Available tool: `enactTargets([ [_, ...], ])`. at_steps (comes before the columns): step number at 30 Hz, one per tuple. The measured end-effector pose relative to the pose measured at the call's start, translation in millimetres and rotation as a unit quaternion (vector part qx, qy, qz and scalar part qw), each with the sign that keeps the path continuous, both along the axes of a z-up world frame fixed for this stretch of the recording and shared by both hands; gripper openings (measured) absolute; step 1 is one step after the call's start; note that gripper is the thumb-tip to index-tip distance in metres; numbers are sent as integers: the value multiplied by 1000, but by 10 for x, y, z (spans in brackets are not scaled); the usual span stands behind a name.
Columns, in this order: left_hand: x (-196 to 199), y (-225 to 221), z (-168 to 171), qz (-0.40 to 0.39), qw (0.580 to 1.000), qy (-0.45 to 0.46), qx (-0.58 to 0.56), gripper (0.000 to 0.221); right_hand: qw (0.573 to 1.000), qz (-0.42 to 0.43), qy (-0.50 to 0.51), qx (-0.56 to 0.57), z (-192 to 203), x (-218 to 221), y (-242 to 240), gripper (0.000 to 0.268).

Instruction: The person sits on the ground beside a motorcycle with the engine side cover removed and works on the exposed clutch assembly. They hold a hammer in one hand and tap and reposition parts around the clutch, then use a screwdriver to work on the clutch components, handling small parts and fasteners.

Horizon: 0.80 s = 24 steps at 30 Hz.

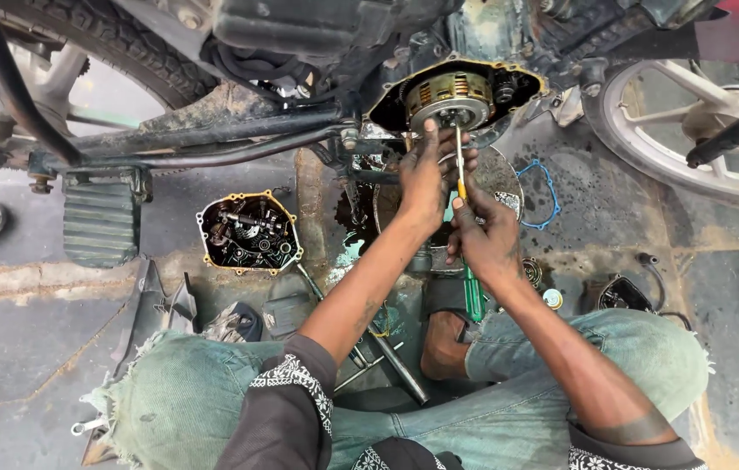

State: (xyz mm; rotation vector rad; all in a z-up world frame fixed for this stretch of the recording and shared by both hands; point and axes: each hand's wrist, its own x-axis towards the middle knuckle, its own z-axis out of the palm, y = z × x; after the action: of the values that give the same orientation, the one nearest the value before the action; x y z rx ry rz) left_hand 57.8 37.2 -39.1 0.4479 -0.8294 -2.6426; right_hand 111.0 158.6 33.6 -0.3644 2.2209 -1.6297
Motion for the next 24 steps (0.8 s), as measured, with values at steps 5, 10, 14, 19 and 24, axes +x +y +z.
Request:
enactTargets([
  [5,14,18,82,9,999,-16,37,63,999,-11,31,-4,-132,10,-25,53],
  [10,36,88,100,39,994,-88,55,60,999,-27,44,-12,-146,12,-69,55],
  [14,24,106,174,10,995,-77,69,68,995,-10,92,26,-216,-62,-36,54],
  [19,-21,77,165,-45,992,-41,108,67,985,1,140,102,17,-5,-133,53],
  [24,-14,43,-6,-109,990,37,76,74,945,25,306,110,-415,-143,-27,48],
])
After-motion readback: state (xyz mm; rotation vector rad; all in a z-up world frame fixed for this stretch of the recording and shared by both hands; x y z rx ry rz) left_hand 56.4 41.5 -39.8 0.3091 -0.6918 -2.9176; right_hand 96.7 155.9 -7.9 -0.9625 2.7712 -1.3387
